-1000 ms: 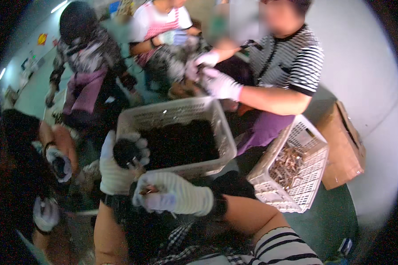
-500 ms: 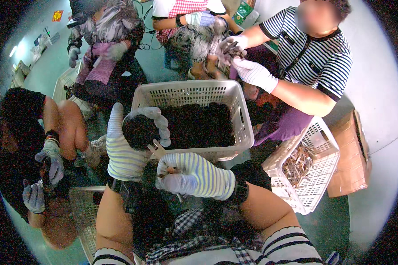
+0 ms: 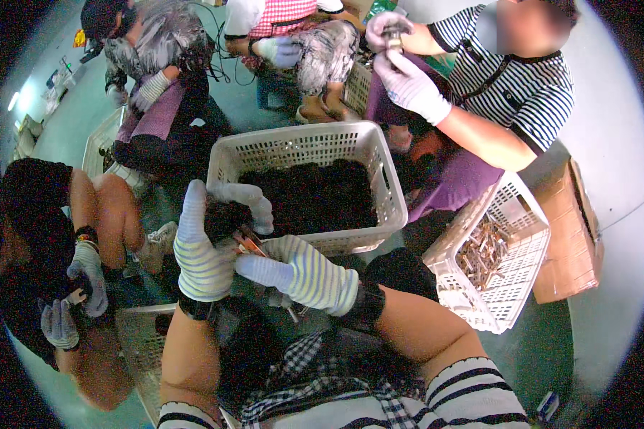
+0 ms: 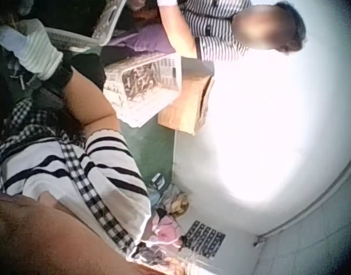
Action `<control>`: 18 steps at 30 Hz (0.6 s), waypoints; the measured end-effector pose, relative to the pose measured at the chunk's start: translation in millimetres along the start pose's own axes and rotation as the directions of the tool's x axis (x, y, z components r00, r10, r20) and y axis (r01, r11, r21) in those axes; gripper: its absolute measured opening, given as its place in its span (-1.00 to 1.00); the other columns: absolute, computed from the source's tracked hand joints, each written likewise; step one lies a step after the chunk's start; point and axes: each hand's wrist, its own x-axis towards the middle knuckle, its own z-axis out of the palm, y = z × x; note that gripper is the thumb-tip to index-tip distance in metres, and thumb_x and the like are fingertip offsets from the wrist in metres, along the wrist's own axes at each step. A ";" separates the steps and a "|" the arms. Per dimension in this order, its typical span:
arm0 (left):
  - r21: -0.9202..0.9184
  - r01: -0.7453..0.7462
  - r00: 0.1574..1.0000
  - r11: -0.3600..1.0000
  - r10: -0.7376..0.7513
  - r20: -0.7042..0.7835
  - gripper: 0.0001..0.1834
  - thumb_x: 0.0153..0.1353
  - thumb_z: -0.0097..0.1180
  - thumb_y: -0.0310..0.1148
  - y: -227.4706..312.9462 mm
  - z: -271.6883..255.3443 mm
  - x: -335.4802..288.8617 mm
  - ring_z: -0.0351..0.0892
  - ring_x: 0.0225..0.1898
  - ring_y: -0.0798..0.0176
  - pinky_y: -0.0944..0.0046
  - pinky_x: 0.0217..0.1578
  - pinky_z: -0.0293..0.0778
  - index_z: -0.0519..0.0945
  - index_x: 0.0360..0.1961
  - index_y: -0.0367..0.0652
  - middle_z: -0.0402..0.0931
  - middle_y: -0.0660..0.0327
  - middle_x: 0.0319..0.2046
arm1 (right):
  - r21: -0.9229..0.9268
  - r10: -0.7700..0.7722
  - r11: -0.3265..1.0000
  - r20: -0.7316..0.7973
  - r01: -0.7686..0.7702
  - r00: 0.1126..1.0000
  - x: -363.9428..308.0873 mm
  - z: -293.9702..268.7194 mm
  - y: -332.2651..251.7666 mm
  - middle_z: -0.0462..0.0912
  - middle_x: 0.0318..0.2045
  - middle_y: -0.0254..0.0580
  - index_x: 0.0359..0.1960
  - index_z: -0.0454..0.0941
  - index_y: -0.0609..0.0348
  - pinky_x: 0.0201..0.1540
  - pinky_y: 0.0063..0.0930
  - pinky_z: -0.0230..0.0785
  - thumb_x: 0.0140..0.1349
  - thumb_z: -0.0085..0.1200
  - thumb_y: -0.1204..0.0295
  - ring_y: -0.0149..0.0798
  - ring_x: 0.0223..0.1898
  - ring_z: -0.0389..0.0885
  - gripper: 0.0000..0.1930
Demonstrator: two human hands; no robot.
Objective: Manual assembly of metal pins into circular black rubber components.
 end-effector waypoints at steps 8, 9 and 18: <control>0.473 -0.191 0.981 0.860 0.146 0.131 -0.23 0.33 -0.39 0.21 6.7 15.7 -7.7 0.59 -0.29 0.19 0.26 -0.14 0.45 0.63 -0.33 -0.32 0.62 0.05 -0.35 | 0.039 0.006 0.999 0.054 -0.008 0.999 -1.7 -8.5 2.0 0.49 -0.62 -0.48 -0.37 0.55 0.06 -0.64 -0.69 0.20 0.16 0.14 -0.01 -0.58 -0.65 0.41 -0.63; 0.478 -0.189 0.981 0.858 0.141 0.136 -0.23 0.33 -0.39 0.21 5.7 14.5 -7.8 0.59 -0.29 0.19 0.26 -0.14 0.45 0.63 -0.33 -0.32 0.62 0.05 -0.35 | 0.046 0.003 0.999 0.050 -0.005 0.999 -4.3 -8.9 -3.0 0.49 -0.62 -0.48 -0.37 0.55 0.06 -0.64 -0.69 0.20 0.16 0.14 -0.01 -0.58 -0.65 0.41 -0.63; 0.402 -0.201 0.973 0.894 0.134 0.188 -0.19 0.27 -0.30 0.30 -9.0 9.0 -9.7 0.56 -0.22 0.26 0.29 -0.13 0.43 0.60 -0.20 -0.35 0.61 0.09 -0.26 | 0.096 0.106 0.989 0.064 -0.112 0.992 -17.6 -14.7 -12.3 0.51 -0.63 -0.42 -0.42 0.57 0.10 -0.67 -0.72 0.22 0.13 0.16 -0.03 -0.54 -0.69 0.43 -0.60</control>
